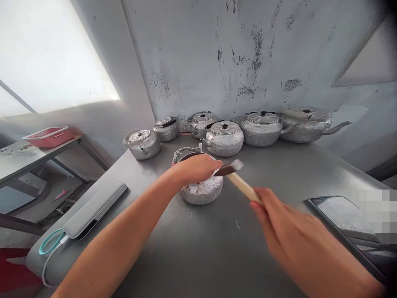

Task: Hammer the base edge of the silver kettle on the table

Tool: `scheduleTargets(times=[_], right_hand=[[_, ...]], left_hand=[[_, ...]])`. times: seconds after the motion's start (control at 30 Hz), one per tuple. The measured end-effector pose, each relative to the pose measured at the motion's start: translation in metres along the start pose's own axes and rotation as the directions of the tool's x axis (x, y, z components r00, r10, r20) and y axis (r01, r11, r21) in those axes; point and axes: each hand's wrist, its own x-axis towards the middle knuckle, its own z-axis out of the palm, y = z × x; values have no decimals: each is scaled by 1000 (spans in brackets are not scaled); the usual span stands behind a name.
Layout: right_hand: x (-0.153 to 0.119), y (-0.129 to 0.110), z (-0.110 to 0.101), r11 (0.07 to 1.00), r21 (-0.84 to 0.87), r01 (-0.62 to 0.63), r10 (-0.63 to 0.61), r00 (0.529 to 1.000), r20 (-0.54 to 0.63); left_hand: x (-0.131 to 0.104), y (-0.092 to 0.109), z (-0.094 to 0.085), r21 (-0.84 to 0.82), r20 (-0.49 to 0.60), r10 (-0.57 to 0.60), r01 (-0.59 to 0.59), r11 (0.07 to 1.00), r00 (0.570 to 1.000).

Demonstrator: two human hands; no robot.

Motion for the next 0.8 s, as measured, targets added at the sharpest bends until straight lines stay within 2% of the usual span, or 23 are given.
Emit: scheduleTargets(times=[0.07, 0.2, 0.3, 0.43, 0.53, 0.67, 0.8], right_hand=[[0, -1, 1, 1000, 0, -4, 4, 999, 34], [1, -2, 2, 1000, 4, 6, -6, 1000, -18], [1, -2, 0, 999, -23, 22, -22, 999, 40], [1, -2, -2, 1000, -13, 10, -10, 1000, -29], [2, -3, -2, 999, -39, 26, -24, 999, 34], [2, -4, 0, 1000, 0, -11, 11, 1000, -3], [2, -6, 1, 1000, -15, 9, -9, 998, 59]], left_hand=[[0, 1, 0, -9, -23, -25, 25, 1000, 999], [2, 0, 1, 19, -27, -14, 14, 1000, 1000], [3, 0, 0, 38, -29, 2, -1, 999, 1000], [4, -2, 0, 91, -33, 45, -42, 995, 998], [5, -4, 1, 126, -28, 75, -71, 990, 997], [6, -5, 1, 179, -24, 99, -93, 980, 995], [8, -7, 0, 196, -14, 115, -110, 974, 993]])
